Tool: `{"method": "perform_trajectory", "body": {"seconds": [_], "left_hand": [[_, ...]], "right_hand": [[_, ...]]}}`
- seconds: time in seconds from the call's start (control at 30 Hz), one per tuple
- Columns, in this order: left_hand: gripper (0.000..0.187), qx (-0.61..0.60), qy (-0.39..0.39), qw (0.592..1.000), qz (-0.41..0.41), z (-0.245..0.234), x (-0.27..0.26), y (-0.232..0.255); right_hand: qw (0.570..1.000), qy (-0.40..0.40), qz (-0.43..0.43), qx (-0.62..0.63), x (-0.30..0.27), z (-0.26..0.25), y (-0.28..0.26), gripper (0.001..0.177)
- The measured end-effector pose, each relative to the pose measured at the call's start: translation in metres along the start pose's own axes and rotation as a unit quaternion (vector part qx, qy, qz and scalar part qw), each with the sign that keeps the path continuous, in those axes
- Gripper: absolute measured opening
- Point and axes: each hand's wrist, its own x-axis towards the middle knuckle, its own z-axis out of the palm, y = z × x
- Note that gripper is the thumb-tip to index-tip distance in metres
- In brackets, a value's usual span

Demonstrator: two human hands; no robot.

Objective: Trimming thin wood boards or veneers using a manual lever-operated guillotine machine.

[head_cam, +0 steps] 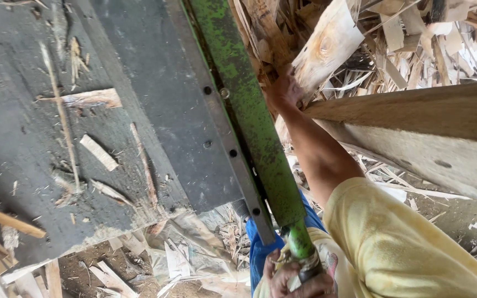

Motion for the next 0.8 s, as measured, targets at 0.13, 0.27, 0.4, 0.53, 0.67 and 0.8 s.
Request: {"method": "perform_trajectory", "body": {"seconds": [0.13, 0.27, 0.4, 0.53, 0.67, 0.8], "left_hand": [[0.017, -0.073, -0.172, 0.976, 0.111, -0.032, 0.059, 0.017], [0.015, -0.091, -0.138, 0.986, 0.035, -0.030, 0.061, 0.032], [0.019, -0.130, -0.129, 0.980, 0.076, -0.030, 0.075, 0.036], [0.026, -0.154, -0.145, 0.976, 0.044, -0.032, 0.074, 0.038], [0.021, -0.156, -0.116, 0.980, 0.043, -0.025, 0.069, 0.035], [0.018, -0.159, -0.148, 0.975, 0.044, -0.039, 0.087, 0.045]], "right_hand": [[0.957, 0.282, -0.065, -0.028, 0.040, 0.035, 0.045, 0.069], [0.956, 0.171, 0.053, 0.231, -0.026, -0.055, -0.010, 0.059], [0.768, 0.180, -0.139, 0.599, -0.080, -0.115, -0.032, 0.042], [0.724, 0.198, -0.245, 0.613, -0.120, -0.180, -0.070, 0.039], [0.724, 0.210, -0.303, 0.583, -0.158, -0.251, -0.104, 0.043], [0.702, 0.300, -0.504, 0.405, -0.210, -0.295, -0.134, 0.046]]}}
